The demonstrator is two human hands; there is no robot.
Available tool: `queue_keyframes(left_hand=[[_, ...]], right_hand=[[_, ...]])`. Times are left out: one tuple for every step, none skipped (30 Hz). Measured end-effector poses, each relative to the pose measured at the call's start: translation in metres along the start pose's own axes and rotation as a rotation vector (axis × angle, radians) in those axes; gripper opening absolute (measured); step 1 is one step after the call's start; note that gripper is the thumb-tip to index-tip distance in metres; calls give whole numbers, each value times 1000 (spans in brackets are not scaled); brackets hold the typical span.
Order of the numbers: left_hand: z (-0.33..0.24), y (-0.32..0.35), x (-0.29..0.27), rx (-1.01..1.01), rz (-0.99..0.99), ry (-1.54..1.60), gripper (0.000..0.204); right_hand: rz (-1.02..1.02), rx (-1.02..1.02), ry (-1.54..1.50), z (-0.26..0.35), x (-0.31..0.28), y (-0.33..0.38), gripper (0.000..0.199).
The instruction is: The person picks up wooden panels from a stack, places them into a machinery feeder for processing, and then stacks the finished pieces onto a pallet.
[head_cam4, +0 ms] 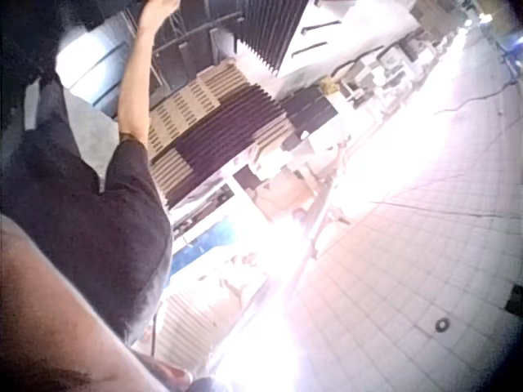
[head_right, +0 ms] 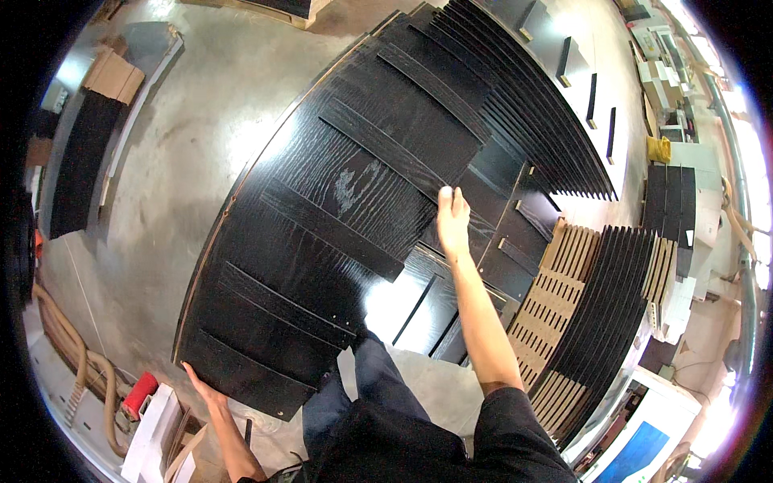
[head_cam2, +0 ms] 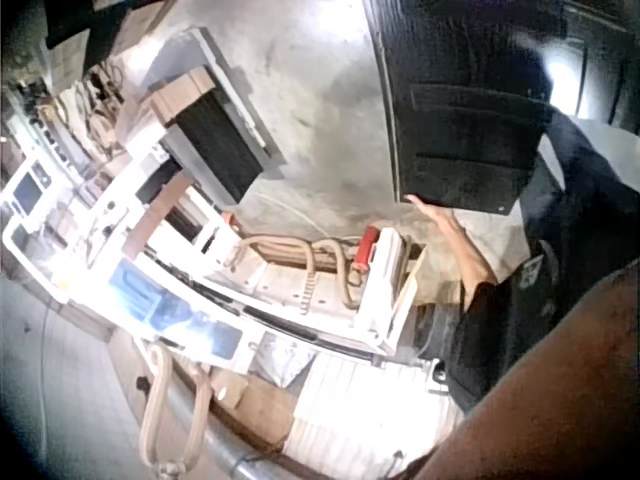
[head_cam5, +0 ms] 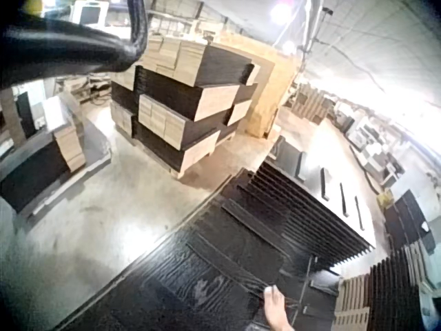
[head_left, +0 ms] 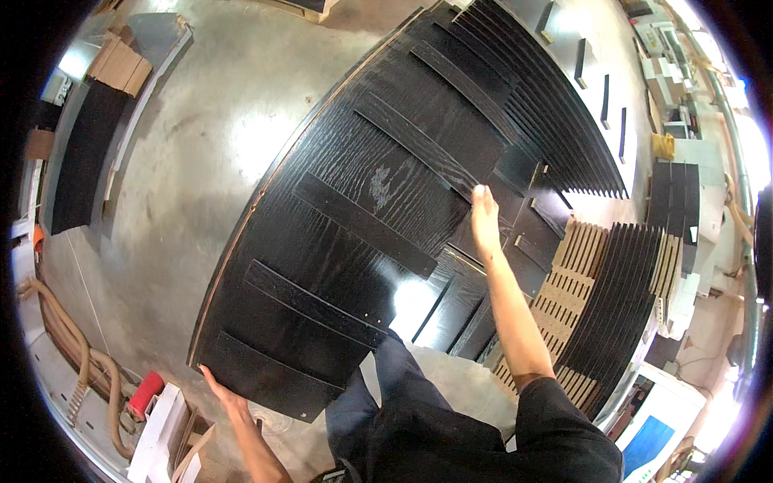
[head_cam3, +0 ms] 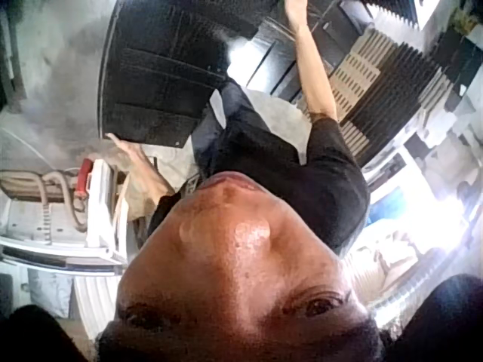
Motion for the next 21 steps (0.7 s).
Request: queue_keyframes(left_hand=[[-3, 6, -3, 19, -12, -14, 90], [-4, 11, 1, 18, -6, -5, 90], [-4, 16, 9, 3, 6, 22, 89], [-1, 17, 18, -16, 22, 45, 87], [0, 19, 23, -16, 24, 52, 87], [3, 23, 25, -30, 35, 60, 86], [6, 23, 21, -41, 44, 65, 84], [12, 19, 13, -56, 21, 73, 82], [15, 19, 5, -54, 9, 71, 82], [17, 22, 12, -48, 9, 83, 81], [18, 25, 17, -41, 5, 94, 81], [20, 25, 17, -43, -4, 94, 81], [22, 24, 20, -41, 20, 110, 79], [24, 24, 25, -39, 47, 127, 78], [24, 24, 30, -37, 75, 144, 77], [26, 25, 29, -44, 60, 147, 76], [26, 26, 32, -48, 61, 144, 76], [28, 28, 36, -63, 73, 173, 75], [29, 30, 41, -76, 87, 201, 74], [29, 31, 47, -76, 92, 197, 74], [30, 34, 54, -73, 101, 202, 73]], right_hand=[[-3, -10, -18, 15, 0, 19, 95], [48, 82, -195, 17, 6, 40, 97], [101, 167, -375, 18, 17, 58, 99], [148, 217, -421, 6, 30, 75, 102], [204, 272, -464, -9, 47, 93, 106], [214, 275, -399, -17, 56, 112, 106], [227, 280, -336, -14, 67, 129, 106], [142, 308, -463, -9, 73, 135, 103], [107, 460, -617, -18, 71, 147, 92], [107, 407, -743, -16, 75, 142, 86], [109, 355, -868, -9, 75, 137, 81], [70, 413, -894, -16, 74, 140, 74], [87, 353, -908, -7, 72, 139, 78], [92, 386, -935, -21, 74, 135, 82], [97, 419, -962, -34, 78, 131, 86], [81, 416, -894, -29, 76, 130, 95], [77, 417, -892, -26, 76, 127, 95], [79, 412, -889, -22, 77, 122, 95], [81, 406, -890, -19, 79, 117, 96], [21, 423, -868, -20, 77, 113, 94], [15, 424, -872, -21, 75, 109, 94]])
Point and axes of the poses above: each hand's wrist, its own y-axis away from the middle knuckle, its own x-axis out of the palm, z = x × y, the point moved 10 cm from there along -y, towards the middle knuckle, and after that the axes turned 5 degrees about -z, right-handed, at the moved point
